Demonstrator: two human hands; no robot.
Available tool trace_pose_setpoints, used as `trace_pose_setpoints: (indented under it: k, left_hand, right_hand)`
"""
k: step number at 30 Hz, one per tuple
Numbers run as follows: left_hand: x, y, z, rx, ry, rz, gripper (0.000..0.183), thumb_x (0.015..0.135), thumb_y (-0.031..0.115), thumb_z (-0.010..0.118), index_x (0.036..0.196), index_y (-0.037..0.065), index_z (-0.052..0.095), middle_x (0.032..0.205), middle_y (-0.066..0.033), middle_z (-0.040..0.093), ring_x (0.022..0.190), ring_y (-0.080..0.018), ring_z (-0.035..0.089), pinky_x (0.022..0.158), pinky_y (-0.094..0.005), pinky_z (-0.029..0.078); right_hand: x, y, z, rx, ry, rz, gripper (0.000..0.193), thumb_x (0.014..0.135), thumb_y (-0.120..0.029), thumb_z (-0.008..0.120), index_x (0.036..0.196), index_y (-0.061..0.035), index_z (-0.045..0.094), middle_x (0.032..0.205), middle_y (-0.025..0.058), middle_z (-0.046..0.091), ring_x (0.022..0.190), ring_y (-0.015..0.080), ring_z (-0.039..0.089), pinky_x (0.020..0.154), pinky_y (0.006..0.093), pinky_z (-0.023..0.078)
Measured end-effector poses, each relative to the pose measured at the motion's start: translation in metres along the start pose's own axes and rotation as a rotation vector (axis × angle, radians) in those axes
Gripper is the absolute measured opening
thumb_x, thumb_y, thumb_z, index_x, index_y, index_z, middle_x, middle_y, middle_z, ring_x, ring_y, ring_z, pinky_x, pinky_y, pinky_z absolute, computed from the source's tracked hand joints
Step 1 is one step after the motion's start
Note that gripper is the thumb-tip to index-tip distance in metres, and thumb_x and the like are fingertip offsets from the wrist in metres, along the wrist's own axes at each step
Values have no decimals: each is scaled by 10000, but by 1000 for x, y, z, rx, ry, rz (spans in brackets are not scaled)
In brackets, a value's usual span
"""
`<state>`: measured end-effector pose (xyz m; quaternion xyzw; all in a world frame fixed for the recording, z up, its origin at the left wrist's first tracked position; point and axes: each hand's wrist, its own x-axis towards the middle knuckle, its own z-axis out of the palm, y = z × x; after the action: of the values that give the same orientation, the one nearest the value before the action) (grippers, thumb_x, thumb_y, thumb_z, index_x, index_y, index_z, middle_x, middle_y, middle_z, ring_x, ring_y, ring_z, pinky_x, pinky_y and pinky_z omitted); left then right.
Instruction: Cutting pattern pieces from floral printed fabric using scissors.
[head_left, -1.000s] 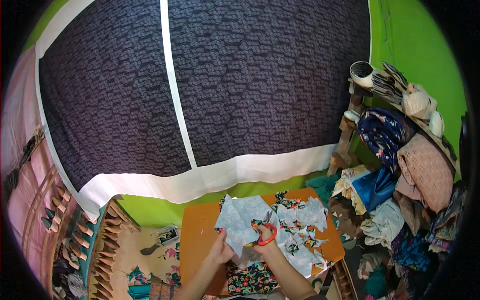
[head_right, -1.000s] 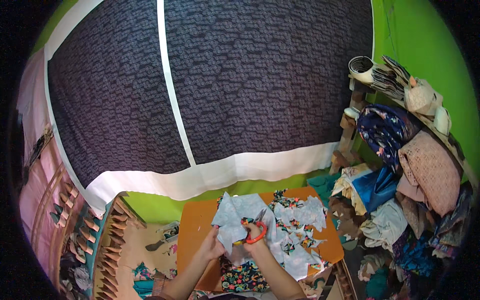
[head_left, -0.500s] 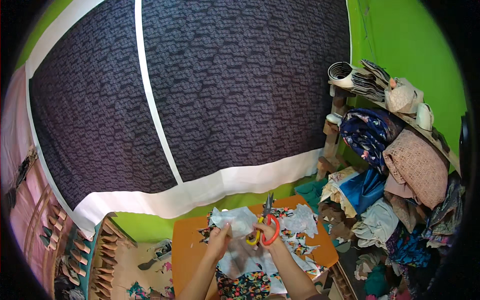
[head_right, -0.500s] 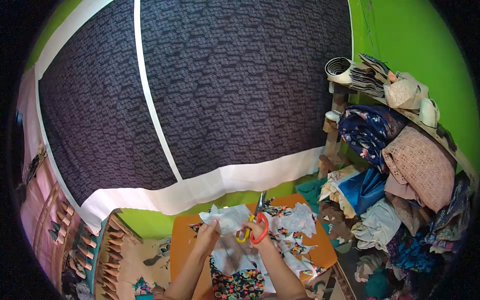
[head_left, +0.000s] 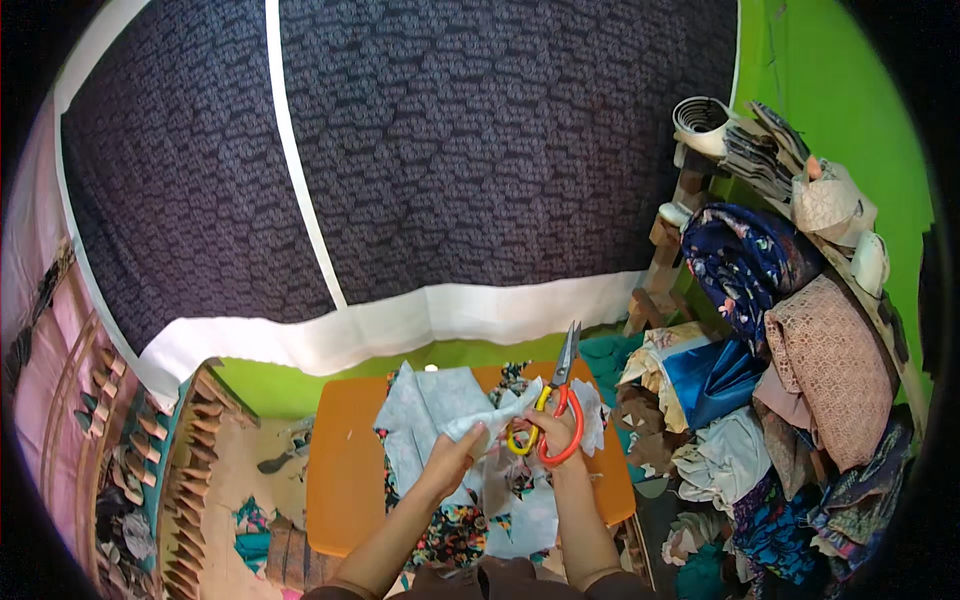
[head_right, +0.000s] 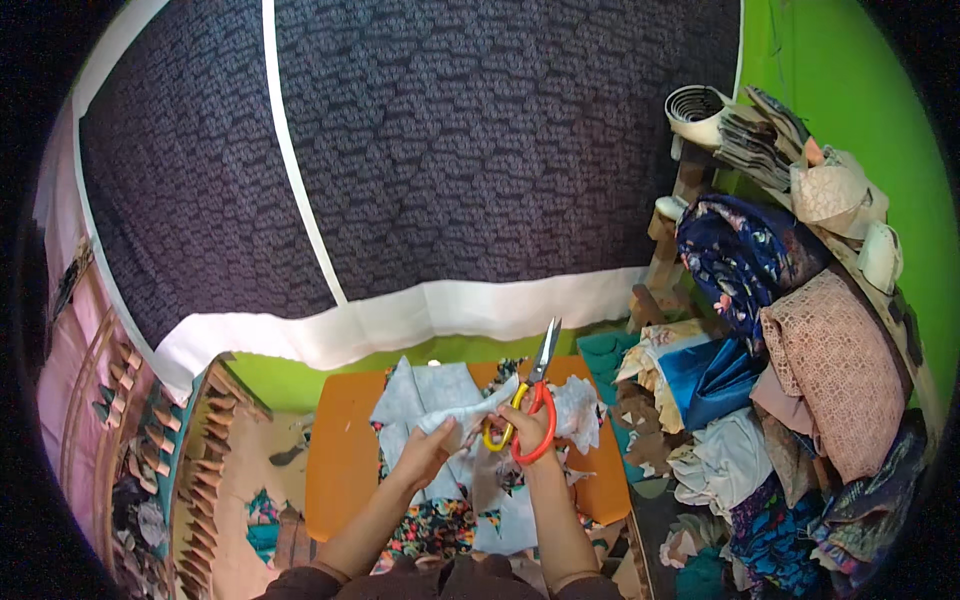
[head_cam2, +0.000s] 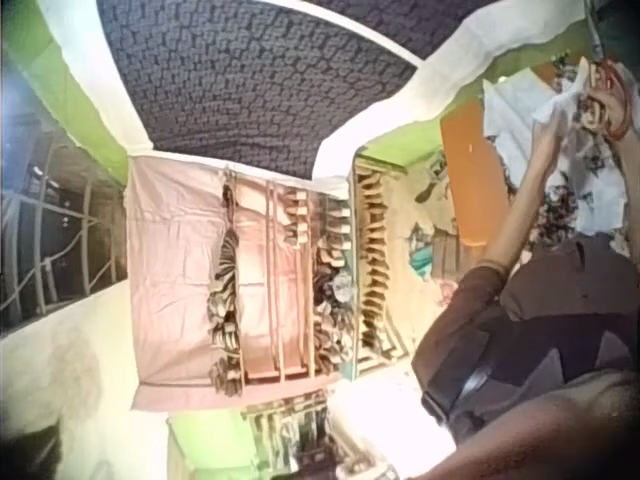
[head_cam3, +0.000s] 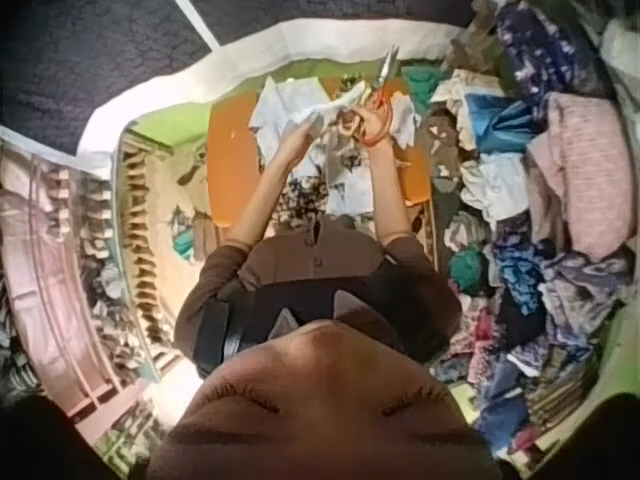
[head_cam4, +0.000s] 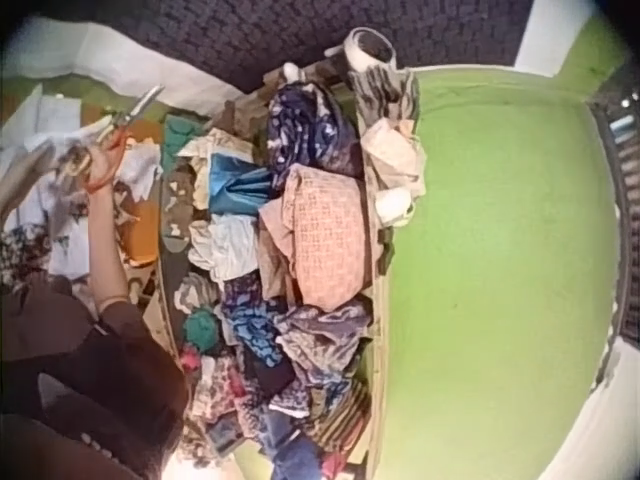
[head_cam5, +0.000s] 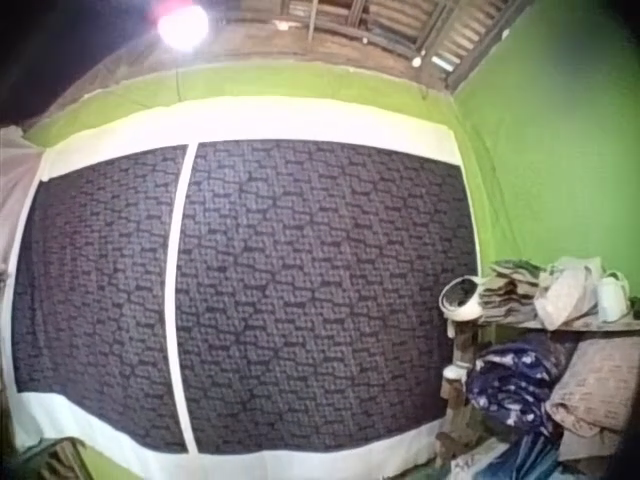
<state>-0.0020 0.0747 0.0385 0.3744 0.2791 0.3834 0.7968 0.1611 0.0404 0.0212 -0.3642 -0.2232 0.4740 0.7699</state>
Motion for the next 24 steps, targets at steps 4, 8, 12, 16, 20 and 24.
trace_pose_setpoints:
  k: [4,8,12,16,20,24]
  left_hand:
    - [8,-23,-10,172,128,-117,267,819,237,534,928,-6,553,912,-69,562,818,-125,507,693,-251,395]
    - [23,-27,-11,-127,128,-155,296,763,144,497,1006,-24,491,965,-85,557,921,-208,517,840,-328,385]
    - [40,-38,-18,-176,43,-177,318,731,141,480,1003,-24,497,962,-97,561,910,-219,530,828,-342,401]
    - [48,-50,-31,-189,-131,-224,373,678,139,479,1014,-22,495,941,-105,573,846,-232,562,779,-344,440]
    - [39,-52,-49,-198,-111,-303,376,607,136,491,948,-11,549,888,-99,595,782,-232,581,713,-356,469]
    - [33,-69,-72,-228,-44,-408,396,560,144,496,919,-6,571,867,-98,607,784,-234,587,678,-363,478]
  right_hand:
    - [-9,-2,-20,-79,4,80,432,698,48,544,1088,-53,389,844,58,488,704,157,543,594,284,500]
    - [-4,5,-48,-100,-9,157,303,767,-66,570,1032,-79,423,819,67,511,747,178,548,621,299,483]
    - [1,8,-60,27,174,269,265,792,-146,560,1020,-74,444,833,66,529,757,190,547,667,344,460]
    - [11,12,-76,183,150,409,227,782,-159,576,954,-24,513,945,124,571,864,228,561,725,367,465]
    - [6,-4,-57,149,192,533,146,752,-95,590,862,-11,541,819,118,591,798,226,576,739,358,483]
    - [19,47,-96,179,118,530,98,736,-55,576,811,-2,543,732,99,562,710,205,557,713,348,478]
